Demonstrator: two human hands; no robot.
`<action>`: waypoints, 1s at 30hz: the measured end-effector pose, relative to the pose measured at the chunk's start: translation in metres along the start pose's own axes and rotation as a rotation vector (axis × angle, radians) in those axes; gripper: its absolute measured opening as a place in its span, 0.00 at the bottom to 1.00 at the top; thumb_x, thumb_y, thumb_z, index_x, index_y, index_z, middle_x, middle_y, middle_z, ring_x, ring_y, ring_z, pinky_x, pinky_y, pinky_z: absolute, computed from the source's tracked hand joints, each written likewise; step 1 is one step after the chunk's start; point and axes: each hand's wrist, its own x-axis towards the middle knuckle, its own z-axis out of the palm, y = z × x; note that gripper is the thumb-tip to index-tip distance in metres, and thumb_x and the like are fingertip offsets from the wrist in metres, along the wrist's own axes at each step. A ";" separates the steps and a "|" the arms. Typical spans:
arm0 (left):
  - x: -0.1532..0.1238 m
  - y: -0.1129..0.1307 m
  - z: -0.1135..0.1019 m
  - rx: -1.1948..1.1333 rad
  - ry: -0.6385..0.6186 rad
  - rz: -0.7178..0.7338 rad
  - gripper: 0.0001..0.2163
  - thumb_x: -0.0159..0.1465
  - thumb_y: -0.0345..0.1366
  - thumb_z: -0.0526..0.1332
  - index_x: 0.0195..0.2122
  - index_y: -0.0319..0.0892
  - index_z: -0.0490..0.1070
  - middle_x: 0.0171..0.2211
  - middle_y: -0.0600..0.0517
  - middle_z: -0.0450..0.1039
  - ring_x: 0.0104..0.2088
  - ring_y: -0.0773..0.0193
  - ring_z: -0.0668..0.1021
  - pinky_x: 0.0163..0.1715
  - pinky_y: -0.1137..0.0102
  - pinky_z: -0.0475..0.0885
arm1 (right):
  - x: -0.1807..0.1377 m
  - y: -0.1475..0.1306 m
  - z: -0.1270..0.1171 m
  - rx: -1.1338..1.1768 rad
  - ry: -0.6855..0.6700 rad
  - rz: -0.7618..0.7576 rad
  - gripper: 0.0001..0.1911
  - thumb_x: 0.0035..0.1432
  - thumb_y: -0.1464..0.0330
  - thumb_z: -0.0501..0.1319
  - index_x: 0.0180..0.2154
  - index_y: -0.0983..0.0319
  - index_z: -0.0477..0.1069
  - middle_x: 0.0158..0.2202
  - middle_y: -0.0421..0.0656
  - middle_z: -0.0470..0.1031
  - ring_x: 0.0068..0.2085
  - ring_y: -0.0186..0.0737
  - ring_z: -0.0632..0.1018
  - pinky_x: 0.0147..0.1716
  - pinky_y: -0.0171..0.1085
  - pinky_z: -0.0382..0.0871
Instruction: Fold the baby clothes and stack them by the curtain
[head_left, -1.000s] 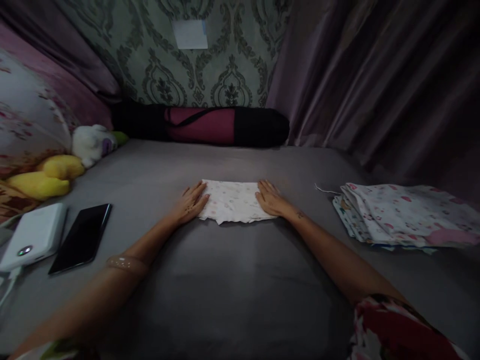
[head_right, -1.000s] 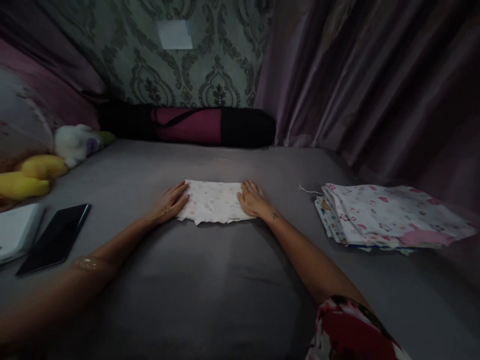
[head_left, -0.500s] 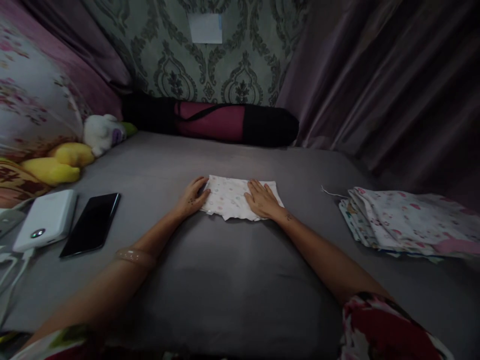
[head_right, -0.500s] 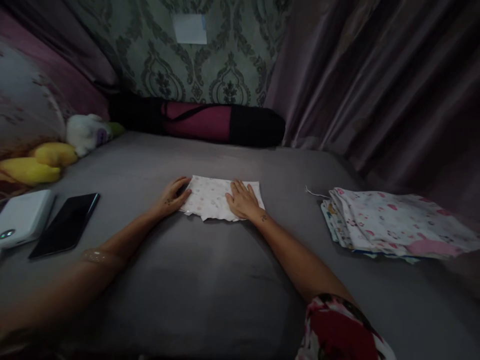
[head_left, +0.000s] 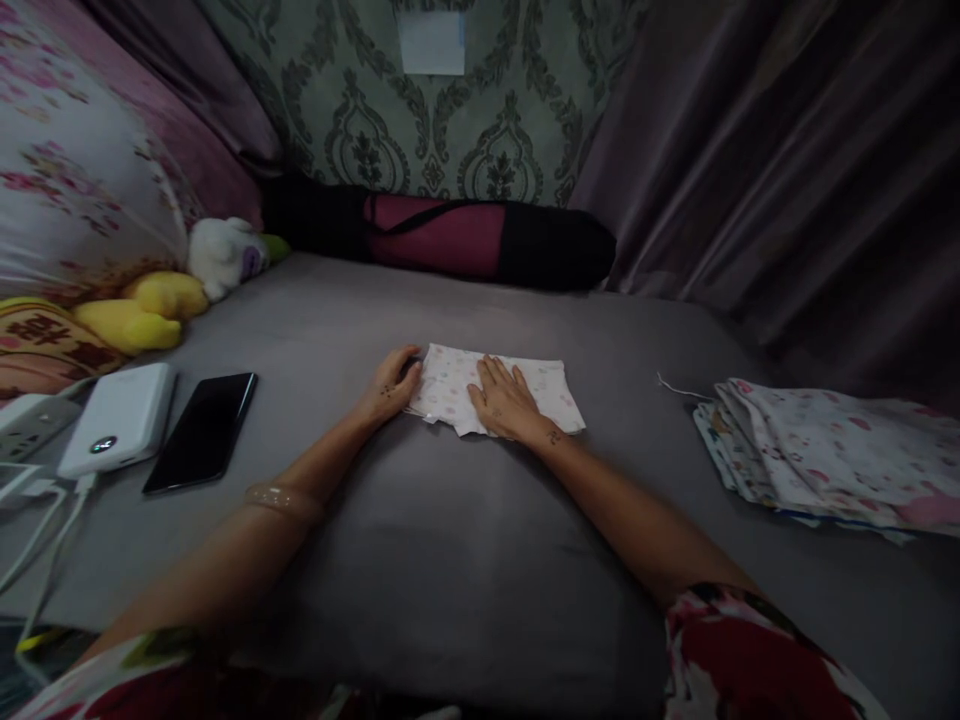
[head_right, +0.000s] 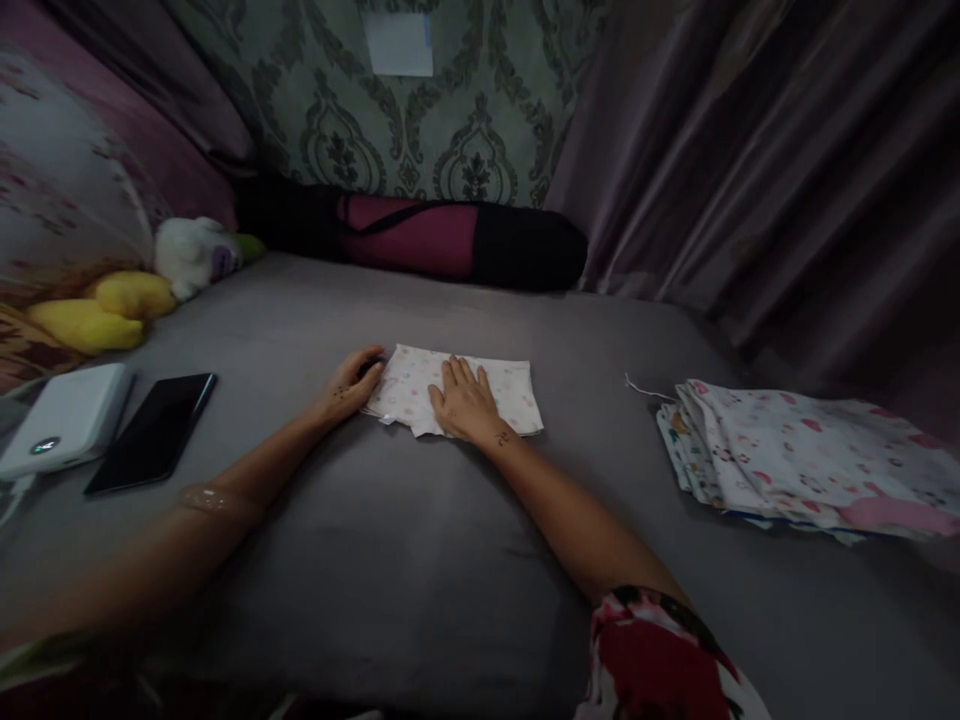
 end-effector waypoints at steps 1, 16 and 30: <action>0.000 0.001 -0.001 -0.006 0.000 -0.014 0.21 0.65 0.43 0.49 0.55 0.41 0.67 0.55 0.43 0.70 0.56 0.55 0.71 0.59 0.57 0.65 | 0.000 0.001 -0.001 -0.002 -0.004 0.002 0.34 0.69 0.58 0.40 0.67 0.73 0.49 0.70 0.53 0.46 0.70 0.48 0.48 0.67 0.52 0.38; -0.002 0.007 -0.005 -0.071 0.003 -0.093 0.21 0.66 0.42 0.47 0.55 0.40 0.67 0.55 0.44 0.71 0.55 0.56 0.72 0.58 0.57 0.65 | 0.014 -0.028 0.008 0.005 0.034 -0.054 0.33 0.69 0.58 0.40 0.67 0.72 0.50 0.70 0.53 0.48 0.70 0.47 0.49 0.67 0.50 0.38; 0.001 0.001 -0.003 -0.089 0.009 -0.076 0.22 0.65 0.42 0.47 0.55 0.38 0.68 0.54 0.43 0.71 0.54 0.56 0.73 0.57 0.56 0.66 | 0.033 -0.053 0.016 0.019 0.027 -0.083 0.33 0.69 0.59 0.40 0.67 0.72 0.49 0.70 0.53 0.47 0.70 0.48 0.49 0.67 0.53 0.38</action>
